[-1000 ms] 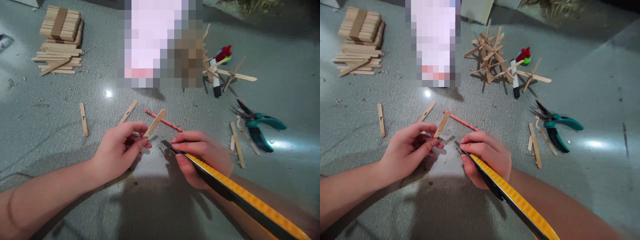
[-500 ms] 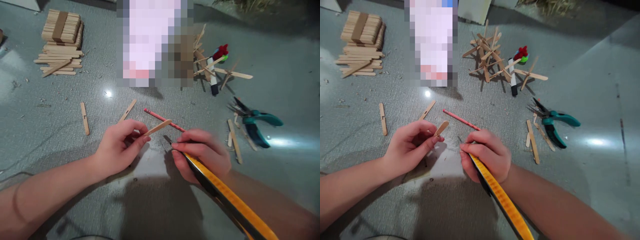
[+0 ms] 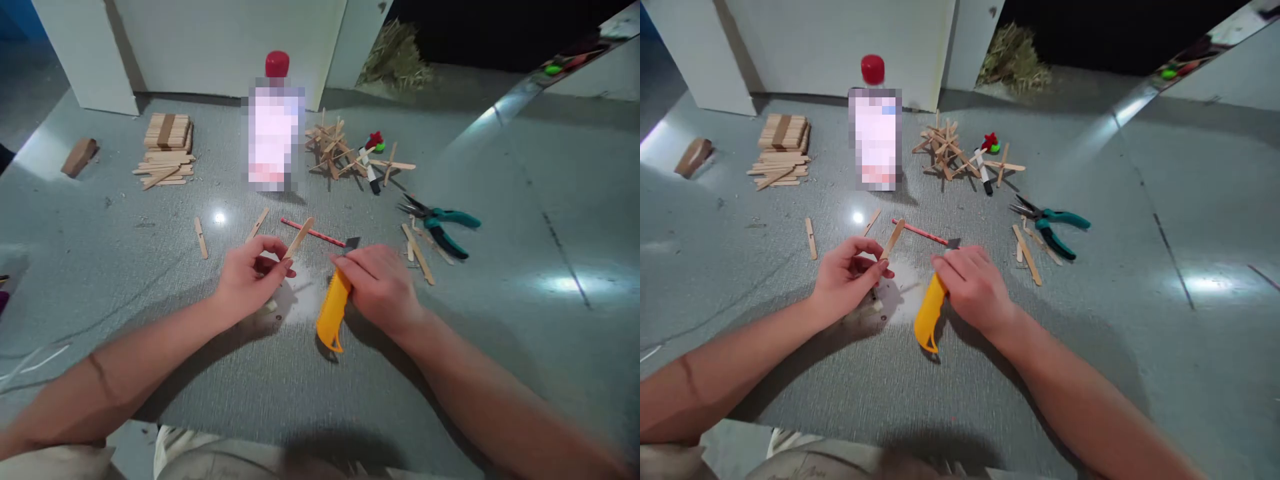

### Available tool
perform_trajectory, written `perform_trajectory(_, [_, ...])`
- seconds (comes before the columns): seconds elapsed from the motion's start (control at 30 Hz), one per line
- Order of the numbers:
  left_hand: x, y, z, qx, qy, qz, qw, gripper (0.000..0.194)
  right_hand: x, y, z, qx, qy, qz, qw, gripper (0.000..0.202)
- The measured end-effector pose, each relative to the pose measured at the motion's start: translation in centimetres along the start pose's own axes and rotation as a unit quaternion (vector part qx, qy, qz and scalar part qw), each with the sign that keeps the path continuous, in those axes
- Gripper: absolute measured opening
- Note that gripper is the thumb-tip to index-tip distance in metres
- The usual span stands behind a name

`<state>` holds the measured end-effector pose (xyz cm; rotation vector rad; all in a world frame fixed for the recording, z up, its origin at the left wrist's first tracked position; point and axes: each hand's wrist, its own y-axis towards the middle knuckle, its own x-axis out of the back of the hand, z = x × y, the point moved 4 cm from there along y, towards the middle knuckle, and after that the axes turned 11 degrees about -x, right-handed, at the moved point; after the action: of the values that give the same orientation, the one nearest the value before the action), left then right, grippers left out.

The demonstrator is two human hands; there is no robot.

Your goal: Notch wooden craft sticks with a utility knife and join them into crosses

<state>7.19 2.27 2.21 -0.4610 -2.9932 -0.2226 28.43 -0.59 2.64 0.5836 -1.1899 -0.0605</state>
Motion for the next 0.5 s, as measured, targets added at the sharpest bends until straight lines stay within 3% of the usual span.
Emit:
perform_trajectory(0.17, [0.5, -0.4, -0.4, -0.026, 0.037, 0.006, 0.999, 0.012, 1.9, -2.9, -2.6, -0.129, -0.092, 0.051, 0.986, 0.023])
perform_trajectory(0.33, [1.0, 0.1, -0.3, -0.047, 0.065, 0.026, 0.996, 0.020, 2.1, -3.9, -6.3, -0.223, -0.092, 0.063, 0.968, 0.031])
perform_trajectory(0.4, [1.3, 0.2, -0.3, -0.049, 0.074, 0.035, 0.995, 0.027, 2.0, -3.7, -6.5, -0.236, -0.066, 0.063, 0.968, 0.031])
perform_trajectory(0.5, [1.4, -0.4, -0.7, -0.052, 0.101, 0.062, 0.992, 0.032, 2.0, -3.4, -4.8, -0.222, 0.004, 0.059, 0.973, 0.031])
